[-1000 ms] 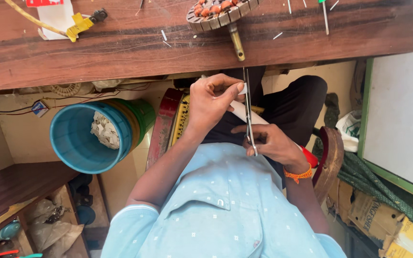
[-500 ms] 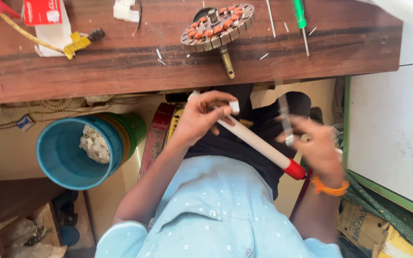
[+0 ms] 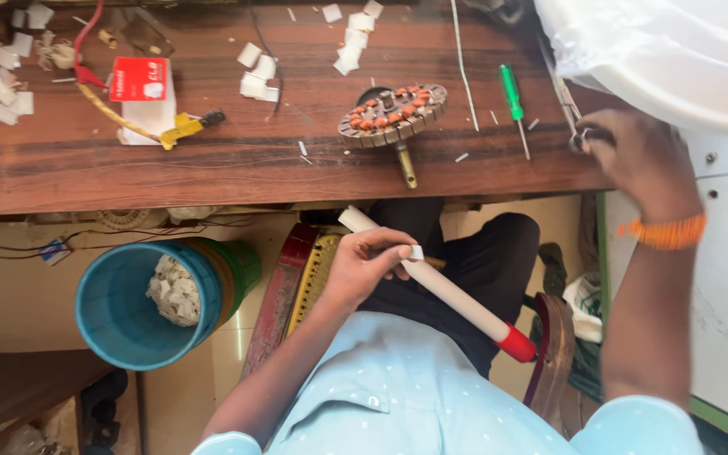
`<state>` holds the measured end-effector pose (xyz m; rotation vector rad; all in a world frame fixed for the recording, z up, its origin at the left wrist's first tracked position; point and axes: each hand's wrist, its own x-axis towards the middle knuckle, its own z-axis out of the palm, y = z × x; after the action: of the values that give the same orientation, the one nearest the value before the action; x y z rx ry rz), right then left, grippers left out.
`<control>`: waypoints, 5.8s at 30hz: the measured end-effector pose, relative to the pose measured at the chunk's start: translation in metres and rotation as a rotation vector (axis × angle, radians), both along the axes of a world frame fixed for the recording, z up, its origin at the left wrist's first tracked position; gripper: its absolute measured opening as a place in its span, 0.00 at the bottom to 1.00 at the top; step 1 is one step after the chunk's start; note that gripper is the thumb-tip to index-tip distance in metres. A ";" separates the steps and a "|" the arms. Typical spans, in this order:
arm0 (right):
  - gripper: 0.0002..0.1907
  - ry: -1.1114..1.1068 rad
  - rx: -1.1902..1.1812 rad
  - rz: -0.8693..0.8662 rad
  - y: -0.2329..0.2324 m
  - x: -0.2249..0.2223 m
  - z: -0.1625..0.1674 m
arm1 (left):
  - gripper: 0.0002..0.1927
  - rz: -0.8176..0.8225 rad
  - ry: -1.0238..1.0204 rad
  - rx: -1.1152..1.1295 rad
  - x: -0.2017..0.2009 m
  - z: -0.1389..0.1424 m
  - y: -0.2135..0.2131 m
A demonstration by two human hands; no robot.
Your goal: The person sits at a workbench assembling an electric motor armature, pressing small white insulator wedges into the slots of the copper commutator one at a time. They occasionally use a green-handled screwdriver to work on the armature and pick up wedges from the bench, rotating the armature to reach different slots.
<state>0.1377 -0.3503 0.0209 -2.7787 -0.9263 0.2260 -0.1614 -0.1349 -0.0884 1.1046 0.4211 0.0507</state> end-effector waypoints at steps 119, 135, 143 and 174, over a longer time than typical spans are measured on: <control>0.08 1.695 1.434 -0.332 0.035 -0.216 -0.069 | 0.07 -0.218 -0.325 0.547 0.005 0.093 0.018; 0.13 1.566 1.892 -0.246 0.022 -0.196 -0.090 | 0.26 0.168 -0.465 1.519 0.094 0.089 0.083; 0.09 0.940 1.700 -0.203 0.013 -0.185 -0.071 | 0.23 0.201 -0.438 1.265 0.111 0.053 0.092; 0.11 -0.231 1.134 0.562 0.169 -0.061 -0.082 | 0.20 0.057 -0.441 0.961 0.138 0.079 0.119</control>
<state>0.0763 -0.1809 -0.0614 -1.4961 -1.3129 -0.4291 -0.0238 -0.0164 -0.0098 1.9651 -0.0007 0.5844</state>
